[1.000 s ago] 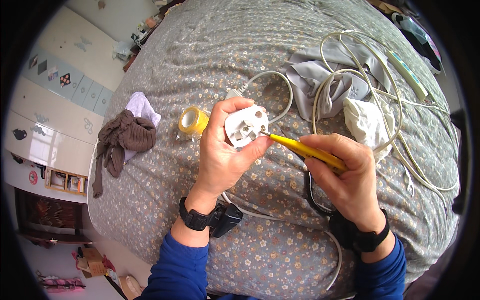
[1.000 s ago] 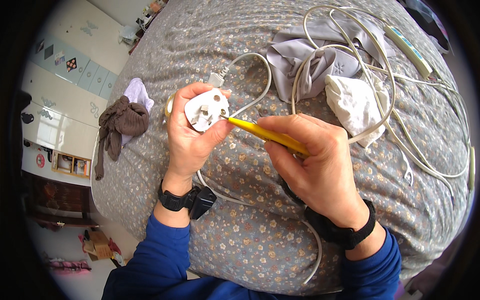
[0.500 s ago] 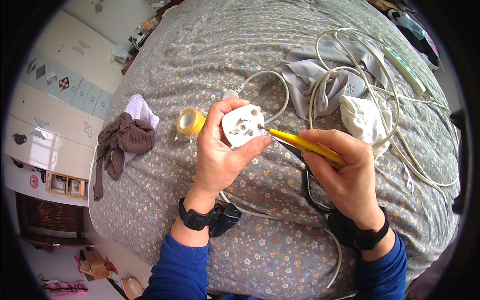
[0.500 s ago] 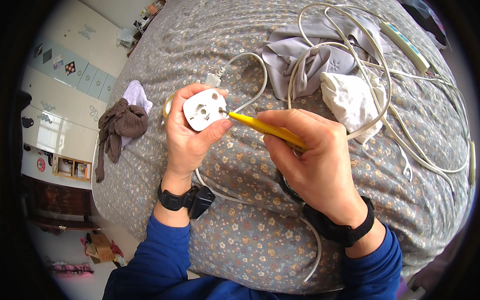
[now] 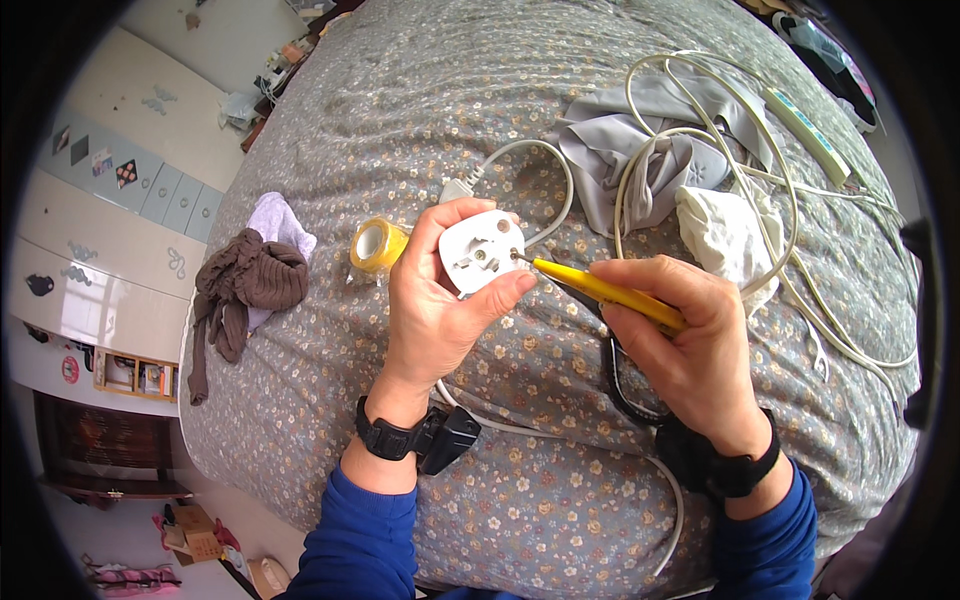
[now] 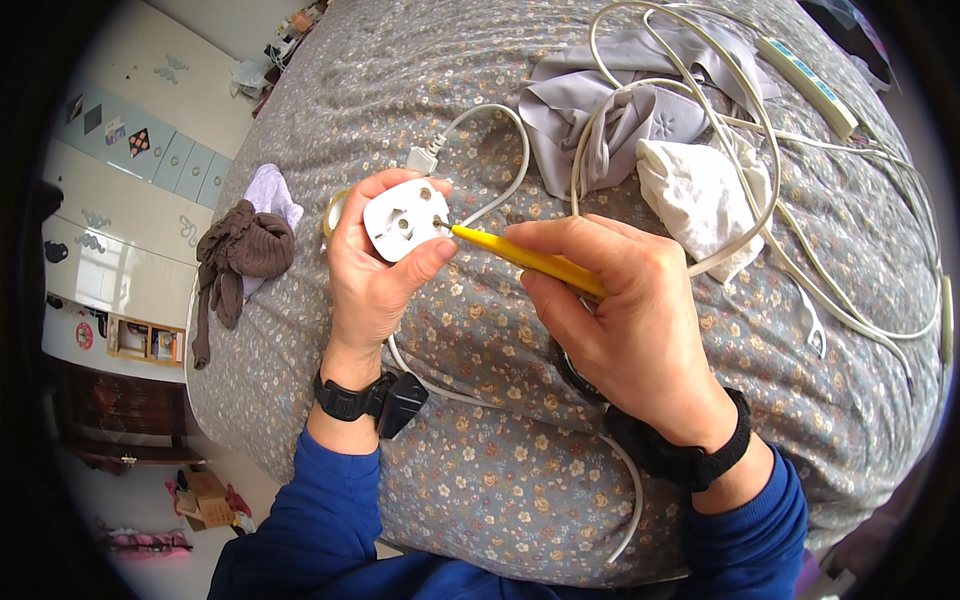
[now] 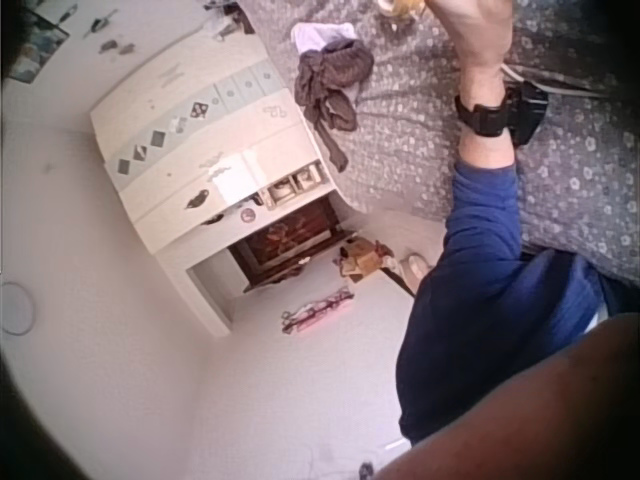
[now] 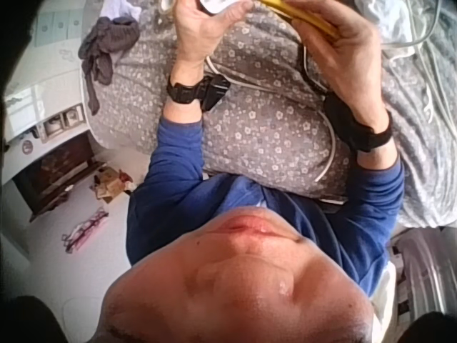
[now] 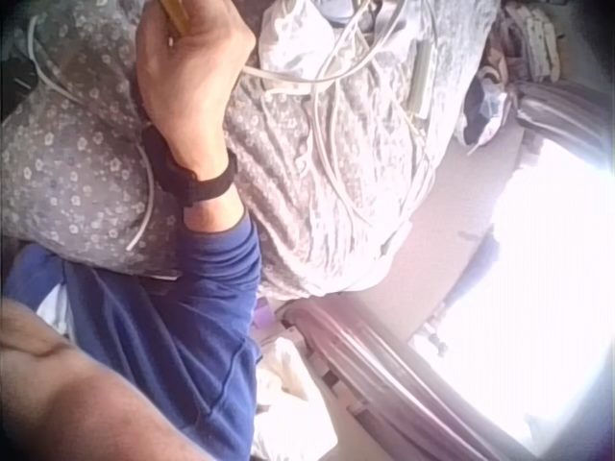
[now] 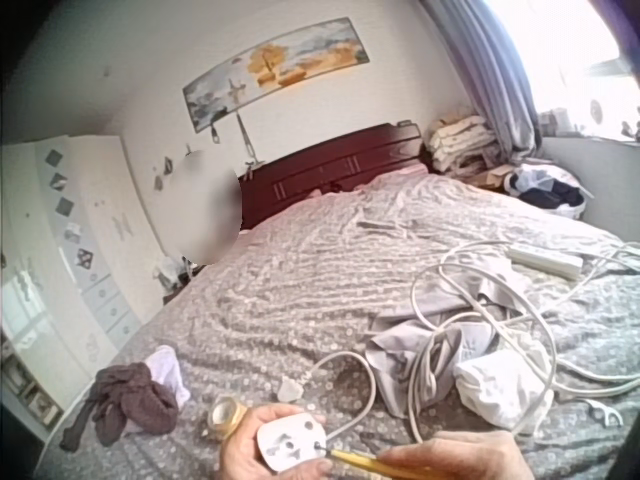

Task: The person retrieves a roll of tape and a power cord from a cabinet, then moves to a bedroom. They place the items on the bed, use a screwdriver to adjust the plug, and use scissors to cut the cord.

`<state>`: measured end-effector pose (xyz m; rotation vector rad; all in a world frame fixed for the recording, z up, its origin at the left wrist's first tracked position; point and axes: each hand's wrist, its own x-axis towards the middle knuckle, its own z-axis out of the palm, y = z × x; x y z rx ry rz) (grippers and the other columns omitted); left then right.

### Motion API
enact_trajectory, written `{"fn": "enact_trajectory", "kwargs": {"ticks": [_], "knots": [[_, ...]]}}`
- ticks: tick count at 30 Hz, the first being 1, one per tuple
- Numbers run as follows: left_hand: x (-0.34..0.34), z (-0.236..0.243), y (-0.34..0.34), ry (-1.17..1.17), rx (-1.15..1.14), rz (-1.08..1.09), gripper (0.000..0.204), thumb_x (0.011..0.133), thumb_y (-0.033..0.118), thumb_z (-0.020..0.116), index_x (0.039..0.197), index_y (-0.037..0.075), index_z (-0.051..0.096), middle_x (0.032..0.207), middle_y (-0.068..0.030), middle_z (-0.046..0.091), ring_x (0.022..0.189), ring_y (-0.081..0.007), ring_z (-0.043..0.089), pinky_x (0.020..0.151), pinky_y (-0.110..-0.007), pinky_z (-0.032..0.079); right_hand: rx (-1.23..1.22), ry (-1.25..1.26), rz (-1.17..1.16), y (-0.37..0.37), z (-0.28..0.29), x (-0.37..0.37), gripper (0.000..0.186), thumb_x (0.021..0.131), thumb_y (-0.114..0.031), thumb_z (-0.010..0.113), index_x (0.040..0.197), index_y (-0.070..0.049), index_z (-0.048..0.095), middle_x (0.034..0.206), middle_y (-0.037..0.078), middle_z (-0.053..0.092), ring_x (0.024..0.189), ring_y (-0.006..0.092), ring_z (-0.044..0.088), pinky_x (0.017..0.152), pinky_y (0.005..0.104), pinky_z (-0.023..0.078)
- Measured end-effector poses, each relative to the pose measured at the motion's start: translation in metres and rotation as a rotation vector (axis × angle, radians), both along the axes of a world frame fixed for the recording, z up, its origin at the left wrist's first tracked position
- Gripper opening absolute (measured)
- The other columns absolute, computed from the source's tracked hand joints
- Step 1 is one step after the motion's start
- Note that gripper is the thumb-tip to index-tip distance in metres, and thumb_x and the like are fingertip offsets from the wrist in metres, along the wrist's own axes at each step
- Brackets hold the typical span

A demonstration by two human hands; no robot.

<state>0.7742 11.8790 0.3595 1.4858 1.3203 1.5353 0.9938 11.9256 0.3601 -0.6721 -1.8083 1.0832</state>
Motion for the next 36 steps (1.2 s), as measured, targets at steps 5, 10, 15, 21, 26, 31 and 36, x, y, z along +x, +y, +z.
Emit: {"fn": "enact_trajectory", "kwargs": {"ticks": [5, 10, 15, 21, 26, 31, 36], "knots": [[-0.0003, -0.0015, 0.0006, 0.038, 0.029, 0.009, 0.057, 0.077, 0.005, 0.084, 0.124, 0.003, 0.052, 0.108, -0.0055, 0.065, 0.097, -0.0107, 0.063, 0.084, -0.026, 0.053, 0.047, -0.010, 0.001, 0.0025, -0.0012, 0.0018, 0.024, 0.082, 0.006, 0.066, 0.104, -0.001, 0.071, 0.080, 0.011, 0.066, 0.068, 0.0164, 0.064, 0.062, 0.0276, 0.050], [-0.0004, -0.0030, 0.0010, 0.058, 0.049, 0.023, 0.057, 0.077, 0.005, 0.084, 0.124, 0.004, 0.052, 0.107, -0.0046, 0.064, 0.096, -0.0100, 0.063, 0.083, -0.025, 0.053, 0.056, 0.015, -0.022, 0.0019, -0.0011, 0.0009, 0.025, 0.081, 0.006, 0.066, 0.104, -0.001, 0.071, 0.078, 0.010, 0.065, 0.065, 0.0162, 0.062, 0.059, 0.0279, 0.048], [0.0001, -0.0036, 0.0008, 0.103, 0.069, 0.037, 0.057, 0.077, 0.005, 0.084, 0.124, 0.003, 0.052, 0.107, -0.0045, 0.064, 0.095, -0.0095, 0.062, 0.083, -0.025, 0.052, 0.091, -0.030, -0.037, 0.0021, 0.0005, 0.0021, 0.026, 0.079, 0.006, 0.066, 0.103, -0.002, 0.071, 0.075, 0.010, 0.063, 0.064, 0.0178, 0.060, 0.057, 0.0288, 0.047], [-0.0005, -0.0044, 0.0015, 0.165, 0.099, 0.048, 0.056, 0.077, 0.006, 0.084, 0.123, 0.003, 0.052, 0.107, -0.0045, 0.065, 0.096, -0.0098, 0.062, 0.084, -0.026, 0.052, 0.078, -0.022, -0.047, 0.0007, 0.0007, 0.0015, 0.026, 0.079, 0.006, 0.066, 0.103, -0.002, 0.071, 0.074, 0.010, 0.062, 0.063, 0.0195, 0.060, 0.056, 0.0301, 0.046], [-0.0003, -0.0044, 0.0012, 0.169, 0.096, 0.053, 0.056, 0.077, 0.006, 0.084, 0.123, 0.003, 0.053, 0.107, -0.0047, 0.065, 0.096, -0.0101, 0.063, 0.085, -0.026, 0.052, 0.094, -0.023, -0.051, 0.0009, 0.0010, 0.0011, 0.025, 0.079, 0.006, 0.067, 0.103, -0.002, 0.071, 0.074, 0.011, 0.062, 0.063, 0.0211, 0.060, 0.056, 0.0305, 0.046], [0.0004, -0.0044, 0.0008, 0.178, 0.098, 0.059, 0.056, 0.077, 0.007, 0.084, 0.123, 0.003, 0.053, 0.108, -0.0052, 0.065, 0.097, -0.0104, 0.063, 0.085, -0.026, 0.052, 0.088, -0.032, -0.050, -0.0002, 0.0017, 0.0013, 0.025, 0.079, 0.005, 0.067, 0.102, -0.002, 0.071, 0.074, 0.012, 0.063, 0.063, 0.0230, 0.061, 0.056, 0.0316, 0.047], [0.0003, -0.0054, 0.0009, 0.228, 0.109, 0.078, 0.056, 0.076, 0.006, 0.084, 0.122, 0.003, 0.054, 0.108, -0.0061, 0.065, 0.096, -0.0113, 0.064, 0.084, -0.027, 0.053, 0.083, -0.033, -0.076, -0.0019, 0.0026, 0.0006, 0.024, 0.079, 0.005, 0.066, 0.102, -0.002, 0.071, 0.074, 0.013, 0.062, 0.061, 0.0254, 0.062, 0.055, 0.0329, 0.047]]}}
